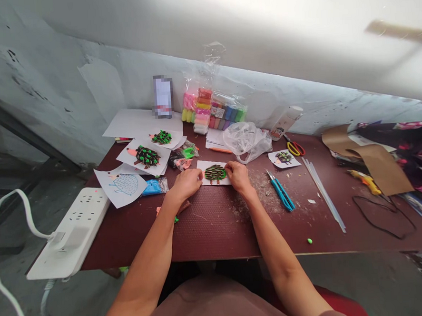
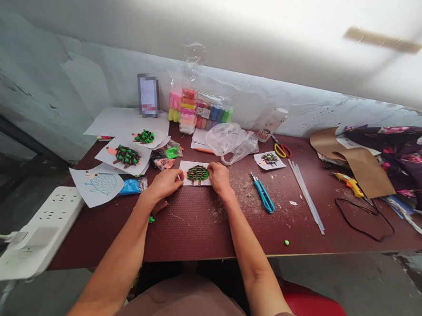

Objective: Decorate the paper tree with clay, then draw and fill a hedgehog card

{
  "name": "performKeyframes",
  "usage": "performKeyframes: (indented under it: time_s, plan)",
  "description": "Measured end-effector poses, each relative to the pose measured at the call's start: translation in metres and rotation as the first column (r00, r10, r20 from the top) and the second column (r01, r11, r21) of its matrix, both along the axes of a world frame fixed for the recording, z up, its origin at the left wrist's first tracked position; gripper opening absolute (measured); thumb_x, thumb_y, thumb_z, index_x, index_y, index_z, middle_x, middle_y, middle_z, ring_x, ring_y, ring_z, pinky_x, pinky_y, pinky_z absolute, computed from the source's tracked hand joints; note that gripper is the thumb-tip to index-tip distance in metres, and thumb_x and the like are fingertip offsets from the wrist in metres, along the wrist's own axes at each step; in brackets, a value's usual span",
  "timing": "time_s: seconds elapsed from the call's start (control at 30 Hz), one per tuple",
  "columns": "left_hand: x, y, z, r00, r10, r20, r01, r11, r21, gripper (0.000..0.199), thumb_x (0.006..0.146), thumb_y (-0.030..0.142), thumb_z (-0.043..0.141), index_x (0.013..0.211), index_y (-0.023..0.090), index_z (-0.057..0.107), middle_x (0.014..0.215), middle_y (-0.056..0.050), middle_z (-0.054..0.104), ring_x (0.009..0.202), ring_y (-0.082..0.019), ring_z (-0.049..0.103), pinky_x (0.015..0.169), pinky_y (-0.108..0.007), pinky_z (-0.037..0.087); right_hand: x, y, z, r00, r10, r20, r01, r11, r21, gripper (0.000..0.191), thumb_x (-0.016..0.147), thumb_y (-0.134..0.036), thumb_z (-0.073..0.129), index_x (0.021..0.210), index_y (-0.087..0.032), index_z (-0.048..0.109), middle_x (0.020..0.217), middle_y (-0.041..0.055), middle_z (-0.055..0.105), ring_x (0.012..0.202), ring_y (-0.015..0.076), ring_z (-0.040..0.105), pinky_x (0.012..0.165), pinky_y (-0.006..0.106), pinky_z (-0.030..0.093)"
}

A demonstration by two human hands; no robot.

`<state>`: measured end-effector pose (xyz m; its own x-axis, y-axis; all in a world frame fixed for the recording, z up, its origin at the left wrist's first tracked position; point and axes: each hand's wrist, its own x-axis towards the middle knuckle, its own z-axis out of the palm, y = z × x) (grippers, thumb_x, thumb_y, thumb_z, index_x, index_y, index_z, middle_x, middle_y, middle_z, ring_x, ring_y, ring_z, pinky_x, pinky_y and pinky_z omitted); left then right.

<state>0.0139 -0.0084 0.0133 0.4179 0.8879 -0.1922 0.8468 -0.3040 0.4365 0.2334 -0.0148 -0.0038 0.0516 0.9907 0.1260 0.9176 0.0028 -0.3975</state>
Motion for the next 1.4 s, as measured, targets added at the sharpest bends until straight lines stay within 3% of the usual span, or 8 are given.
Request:
performKeyframes:
  time_s: [0.37,0.57,0.83,1.2,1.3,1.4]
  plan:
    - [-0.001,0.0,0.001,1.0,0.004,0.017,-0.003,1.0,-0.007,0.02,0.089,0.018,0.055,0.101,0.02,0.071,0.103,-0.009,0.077,0.101,-0.026,0.07,0.083,-0.032,0.05,0.002,-0.003,0.004,1.0,-0.019,-0.01,0.019,0.999,-0.036,0.02,0.089,-0.019,0.056,0.092,-0.021,0.076,0.094,0.0067,0.076,0.083,0.0187,0.065,0.074,0.026,0.042]
    - [0.0,0.0,-0.001,1.0,0.006,0.002,-0.006,1.0,0.005,0.021,0.089,0.017,0.054,0.101,0.021,0.071,0.103,-0.009,0.077,0.101,-0.026,0.07,0.082,-0.031,0.05,0.02,-0.023,0.02,0.977,-0.201,0.07,0.205,0.977,-0.051,0.025,0.093,-0.017,0.052,0.102,-0.018,0.076,0.105,0.0098,0.077,0.095,0.0213,0.068,0.081,0.028,0.044]
    - [0.0,0.001,-0.001,1.0,0.001,-0.007,-0.001,1.0,0.0,0.022,0.089,0.017,0.053,0.101,0.021,0.071,0.102,-0.008,0.077,0.099,-0.025,0.07,0.083,-0.03,0.05,0.051,-0.06,0.031,0.846,-0.439,0.302,0.488,0.866,-0.109,0.033,0.095,-0.015,0.048,0.115,-0.014,0.074,0.114,0.0185,0.07,0.102,0.0263,0.066,0.082,0.032,0.044]
    - [0.0,0.001,-0.001,1.0,0.0,0.004,0.0,1.0,0.009,0.021,0.089,0.017,0.054,0.1,0.021,0.071,0.1,-0.009,0.077,0.099,-0.025,0.07,0.083,-0.03,0.05,0.07,-0.073,0.021,0.851,-0.399,0.342,0.475,0.862,-0.176,0.032,0.085,-0.005,0.05,0.096,-0.016,0.078,0.094,0.0191,0.073,0.084,0.0268,0.068,0.074,0.034,0.044]
    - [0.0,0.001,0.0,1.0,-0.005,0.005,0.005,1.0,0.0,0.021,0.089,0.017,0.054,0.1,0.021,0.071,0.102,-0.009,0.077,0.101,-0.026,0.07,0.083,-0.031,0.05,0.07,-0.071,0.021,0.876,-0.406,0.262,0.452,0.88,-0.148,0.033,0.085,-0.007,0.05,0.102,-0.015,0.077,0.096,0.0182,0.075,0.086,0.0264,0.069,0.077,0.034,0.045]
    - [-0.001,0.001,0.0,1.0,-0.008,-0.003,0.008,1.0,0.0,0.021,0.089,0.017,0.053,0.1,0.021,0.071,0.104,-0.009,0.077,0.102,-0.026,0.07,0.083,-0.031,0.05,0.063,-0.066,0.02,0.933,-0.356,0.049,0.359,0.929,-0.091,0.028,0.084,-0.014,0.052,0.097,-0.016,0.076,0.092,0.013,0.075,0.083,0.0233,0.068,0.077,0.032,0.046]
